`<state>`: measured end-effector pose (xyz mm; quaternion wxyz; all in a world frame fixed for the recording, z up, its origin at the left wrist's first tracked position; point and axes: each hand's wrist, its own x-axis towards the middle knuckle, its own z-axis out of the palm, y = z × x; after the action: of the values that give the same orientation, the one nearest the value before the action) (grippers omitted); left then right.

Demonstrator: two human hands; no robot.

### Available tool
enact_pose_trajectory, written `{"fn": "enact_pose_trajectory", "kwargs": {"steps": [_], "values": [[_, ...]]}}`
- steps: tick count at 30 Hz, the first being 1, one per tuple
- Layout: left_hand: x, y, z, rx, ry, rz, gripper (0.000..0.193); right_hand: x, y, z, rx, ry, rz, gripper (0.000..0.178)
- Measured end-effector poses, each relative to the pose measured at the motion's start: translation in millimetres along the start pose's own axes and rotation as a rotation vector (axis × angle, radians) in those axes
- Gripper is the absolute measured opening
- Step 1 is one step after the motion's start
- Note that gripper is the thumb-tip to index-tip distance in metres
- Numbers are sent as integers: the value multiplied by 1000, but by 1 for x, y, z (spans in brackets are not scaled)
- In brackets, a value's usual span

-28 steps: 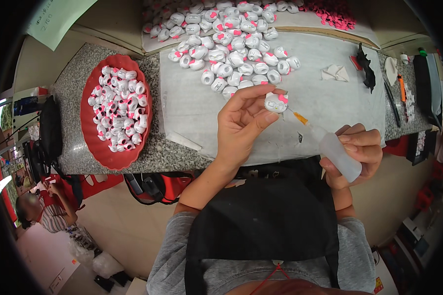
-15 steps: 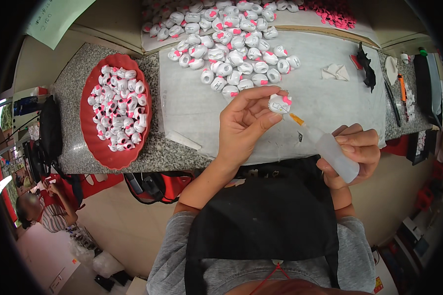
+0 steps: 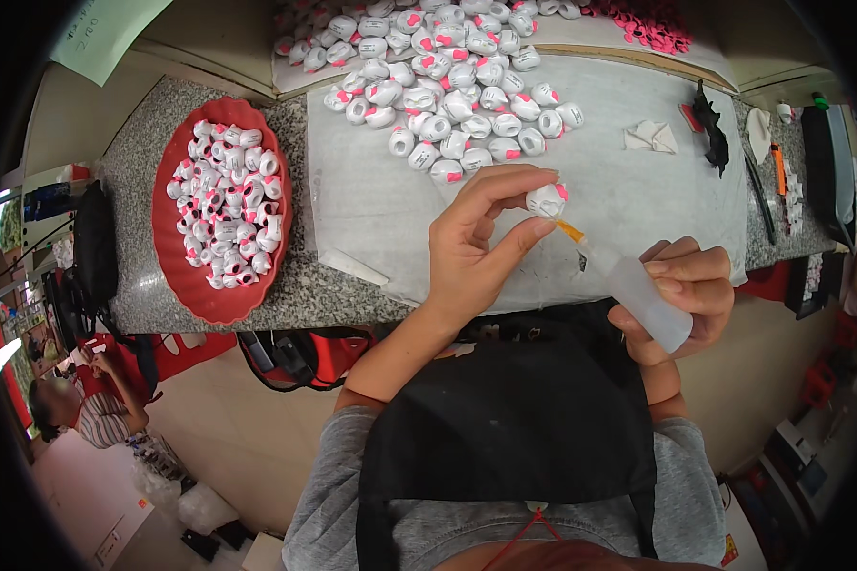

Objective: Applying glue to small white plastic cat-head toy components to assemble them.

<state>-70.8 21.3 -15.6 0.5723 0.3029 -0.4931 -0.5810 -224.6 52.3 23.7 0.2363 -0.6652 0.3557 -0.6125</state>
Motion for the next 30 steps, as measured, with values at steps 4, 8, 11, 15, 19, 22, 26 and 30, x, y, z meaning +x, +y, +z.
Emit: {"fn": "enact_pose_trajectory", "kwargs": {"steps": [4,8,11,15,19,22,26,30], "values": [[1,1,1,-2,27,-6,31,0,0,-2,-4,-7,-3,37],[2,0,1,35,15,6,31,-1,3,-3,-23,37,-8,36],[2,2,0,-27,20,-15,32,2,4,-6,-42,24,11,36],[2,3,-3,-188,125,-18,35,11,12,-19,77,118,257,30],[0,2,-5,-256,206,-21,36,41,45,-35,94,-23,511,25],[0,4,-2,-245,199,-19,35,65,85,-50,-29,-109,522,20],[2,3,-1,-242,202,-51,35,97,135,-59,-631,-176,350,21],[3,1,-2,-265,203,-59,34,104,142,-57,-880,-366,146,22]]}}
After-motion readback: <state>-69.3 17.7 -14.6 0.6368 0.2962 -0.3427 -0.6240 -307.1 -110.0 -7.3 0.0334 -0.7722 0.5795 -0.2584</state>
